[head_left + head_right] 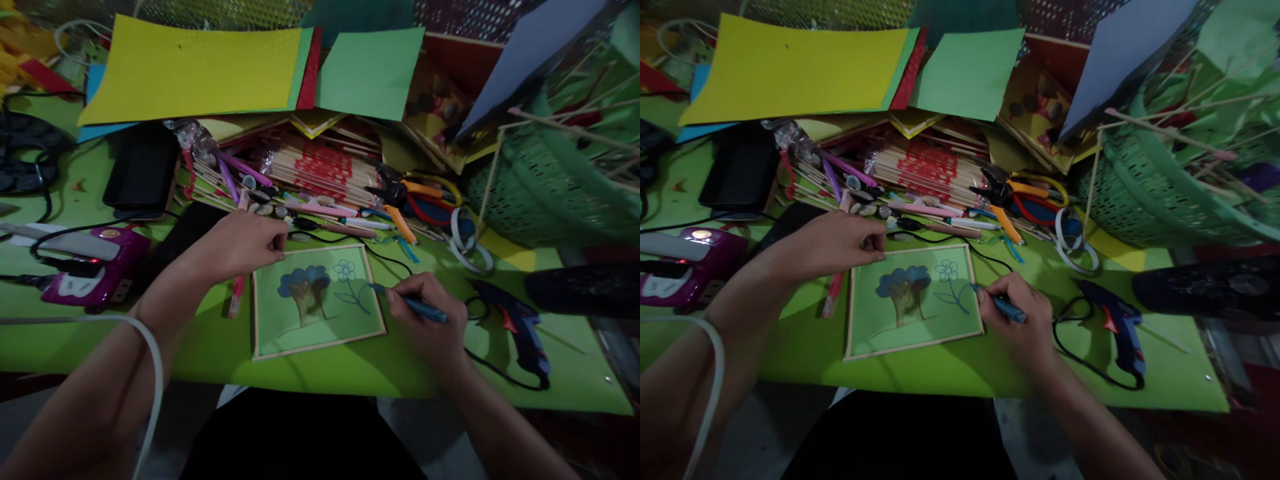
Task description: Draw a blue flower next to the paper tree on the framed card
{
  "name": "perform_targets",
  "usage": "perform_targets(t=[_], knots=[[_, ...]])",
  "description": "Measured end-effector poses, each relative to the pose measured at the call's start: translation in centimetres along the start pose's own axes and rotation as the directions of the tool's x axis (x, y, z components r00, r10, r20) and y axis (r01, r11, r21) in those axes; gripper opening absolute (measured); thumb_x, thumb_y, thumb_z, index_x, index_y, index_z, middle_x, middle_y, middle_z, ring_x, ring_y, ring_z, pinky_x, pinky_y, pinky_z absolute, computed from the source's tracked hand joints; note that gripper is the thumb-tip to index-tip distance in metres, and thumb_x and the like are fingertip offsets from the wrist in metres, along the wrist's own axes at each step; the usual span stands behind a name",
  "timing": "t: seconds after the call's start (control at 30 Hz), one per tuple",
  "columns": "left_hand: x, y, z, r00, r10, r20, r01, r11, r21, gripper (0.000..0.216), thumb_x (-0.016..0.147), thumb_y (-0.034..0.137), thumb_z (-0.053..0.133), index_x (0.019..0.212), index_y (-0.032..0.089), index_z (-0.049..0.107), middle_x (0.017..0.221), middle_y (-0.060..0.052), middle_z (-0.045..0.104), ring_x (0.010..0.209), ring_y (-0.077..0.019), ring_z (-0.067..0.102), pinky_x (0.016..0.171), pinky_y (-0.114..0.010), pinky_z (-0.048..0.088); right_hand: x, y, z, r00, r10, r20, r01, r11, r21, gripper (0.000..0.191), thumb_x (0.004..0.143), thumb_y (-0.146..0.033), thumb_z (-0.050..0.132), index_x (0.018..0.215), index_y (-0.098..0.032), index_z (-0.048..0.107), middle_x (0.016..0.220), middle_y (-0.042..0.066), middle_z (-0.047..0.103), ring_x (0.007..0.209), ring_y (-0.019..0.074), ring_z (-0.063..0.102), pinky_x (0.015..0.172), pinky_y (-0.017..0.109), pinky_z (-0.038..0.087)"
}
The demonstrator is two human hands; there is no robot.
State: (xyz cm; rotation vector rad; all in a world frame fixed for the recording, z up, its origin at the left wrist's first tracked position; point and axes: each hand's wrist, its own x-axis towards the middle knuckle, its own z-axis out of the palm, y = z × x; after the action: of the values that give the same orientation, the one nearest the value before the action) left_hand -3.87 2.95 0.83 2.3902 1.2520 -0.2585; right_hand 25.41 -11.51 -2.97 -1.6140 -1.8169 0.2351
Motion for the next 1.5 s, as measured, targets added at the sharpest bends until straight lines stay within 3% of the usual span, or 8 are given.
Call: perform_targets(t=[0.43,1.5], knots=[[0.03,0.15,0.14,0.999,-0.041,-0.006,0.041,0.999,-0.016,0.011,0.083,0.027,0.059,0.087,0.023,0.068,0.077,0.001,0.072,0.069,-0.0176,0.064,0.066,-0.029,0.036,-0.11,0.07,-0.11,1.0,-0.015,0.005,0.015,1.0,0.01,0.018,0.086,-0.022,0.069,0.073,-0.025,0.057,0.06,-0.004,0.06,0.048,0.0143,0.053,0.051,0.029,0.04],[0.1,0.17,0.09,0.998,-0.059,0.019,0.06,0.998,-0.026,0.012,0.082,0.029,0.059,0.088,0.023,0.068,0.082,0.0,0.073,0.076,-0.0202,0.065,0.069,-0.03,0.038,-0.38,-0.59,-0.81,0.996,-0.071,0.057,0.07,0.997,0.016,0.018,0.087,-0.023,0.067,0.073,-0.024,0.056,0.06,-0.004,0.06,0.046,0.0115,0.053,0.05,0.027,0.042]])
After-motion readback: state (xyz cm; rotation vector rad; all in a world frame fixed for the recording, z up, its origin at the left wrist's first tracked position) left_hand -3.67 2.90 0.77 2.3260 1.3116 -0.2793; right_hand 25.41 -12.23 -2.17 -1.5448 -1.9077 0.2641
